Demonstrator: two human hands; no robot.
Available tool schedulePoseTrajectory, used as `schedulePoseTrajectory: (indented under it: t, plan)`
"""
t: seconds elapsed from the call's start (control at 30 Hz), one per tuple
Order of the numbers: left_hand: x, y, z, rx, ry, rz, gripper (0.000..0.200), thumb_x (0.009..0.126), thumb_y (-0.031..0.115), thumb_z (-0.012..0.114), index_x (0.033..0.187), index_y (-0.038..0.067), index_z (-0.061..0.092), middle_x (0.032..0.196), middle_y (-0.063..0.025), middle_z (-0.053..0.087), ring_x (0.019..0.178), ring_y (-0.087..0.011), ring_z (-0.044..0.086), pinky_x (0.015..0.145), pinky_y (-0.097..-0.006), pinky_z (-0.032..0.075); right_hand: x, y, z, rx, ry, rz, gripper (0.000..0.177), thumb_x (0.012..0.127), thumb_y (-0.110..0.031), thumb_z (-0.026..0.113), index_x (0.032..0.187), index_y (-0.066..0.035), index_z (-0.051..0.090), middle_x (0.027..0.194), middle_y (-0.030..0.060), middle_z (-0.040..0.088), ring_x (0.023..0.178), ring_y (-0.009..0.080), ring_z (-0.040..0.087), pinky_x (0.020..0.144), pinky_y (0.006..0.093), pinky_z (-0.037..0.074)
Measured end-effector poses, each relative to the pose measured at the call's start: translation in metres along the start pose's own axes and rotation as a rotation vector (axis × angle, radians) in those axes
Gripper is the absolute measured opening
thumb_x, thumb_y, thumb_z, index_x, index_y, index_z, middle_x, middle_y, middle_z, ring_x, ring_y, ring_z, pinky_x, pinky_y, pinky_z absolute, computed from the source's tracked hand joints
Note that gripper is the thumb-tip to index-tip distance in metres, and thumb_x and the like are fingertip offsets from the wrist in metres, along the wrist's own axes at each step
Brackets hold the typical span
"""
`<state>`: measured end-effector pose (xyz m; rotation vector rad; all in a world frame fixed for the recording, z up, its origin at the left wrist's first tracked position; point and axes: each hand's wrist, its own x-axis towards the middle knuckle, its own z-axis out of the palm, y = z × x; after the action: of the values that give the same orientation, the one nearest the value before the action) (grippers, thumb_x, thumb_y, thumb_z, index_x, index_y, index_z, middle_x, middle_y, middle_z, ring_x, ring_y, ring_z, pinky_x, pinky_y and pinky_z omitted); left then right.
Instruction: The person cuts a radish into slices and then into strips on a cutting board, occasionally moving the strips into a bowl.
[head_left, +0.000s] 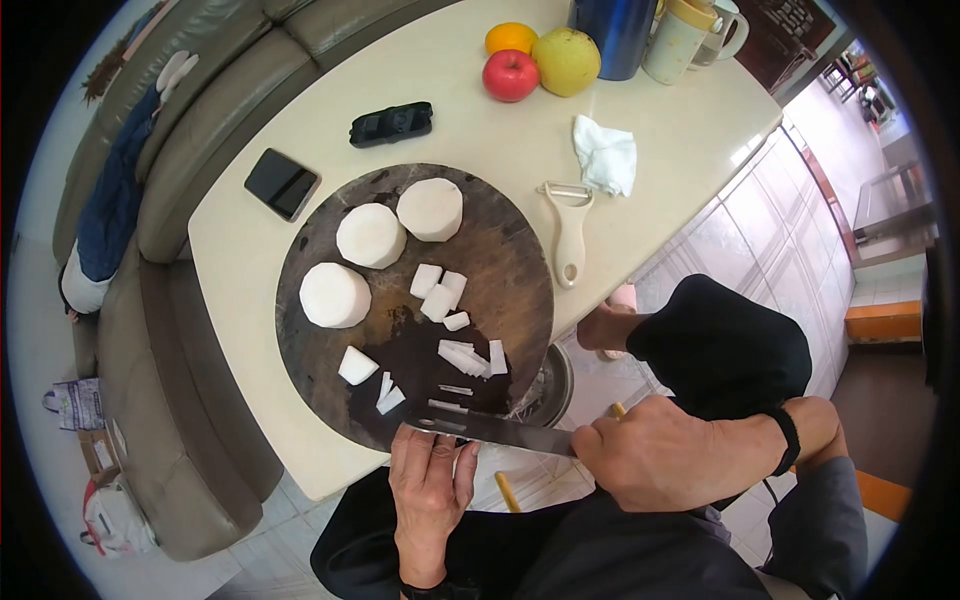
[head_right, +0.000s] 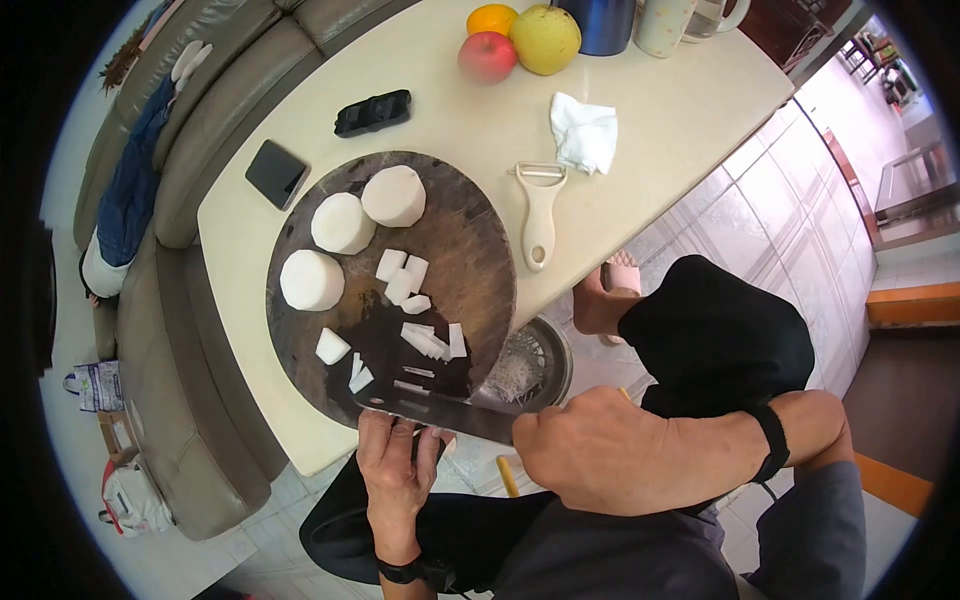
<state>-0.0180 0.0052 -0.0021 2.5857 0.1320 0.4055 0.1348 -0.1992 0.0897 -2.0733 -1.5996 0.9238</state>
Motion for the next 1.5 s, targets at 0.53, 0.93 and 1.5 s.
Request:
schedulePoseTrajectory:
  t: [0.53,0.93,1.5]
  plan:
    - [0.005,0.002,0.000,0.028,0.064,0.047,0.032,0.067,-0.002,0.076,0.097,-0.008,0.066,0.105,-0.0194,0.060,0.097,-0.0391,0.059,0.082,-0.0428,0.050,0.003,-0.003,0.003,-0.032,-0.027,0.071,0.024,0.069,-0.005,0.065,0.086,0.009,0.055,0.066,0.0218,0.062,0.061,0.0380,0.066,0.054,0.0443,0.053]
    - [-0.008,-0.001,-0.009,0.027,0.135,0.054,0.035,0.069,0.005,0.079,0.101,-0.005,0.068,0.106,-0.0160,0.062,0.096,-0.0348,0.060,0.080,-0.0420,0.049,0.002,-0.002,-0.002,-0.008,-0.010,0.021,0.024,0.068,-0.004,0.063,0.085,0.009,0.052,0.062,0.0223,0.060,0.059,0.0403,0.064,0.052,0.0445,0.050]
    - [0.004,0.000,-0.007,0.134,0.018,-0.019,0.040,0.072,0.020,0.080,0.104,0.000,0.067,0.110,-0.0130,0.058,0.099,-0.0326,0.053,0.082,-0.0429,0.041,0.009,-0.007,-0.007,-0.093,-0.047,0.020,0.027,0.065,-0.004,0.066,0.083,0.009,0.052,0.061,0.0195,0.058,0.055,0.0363,0.063,0.048,0.0420,0.048]
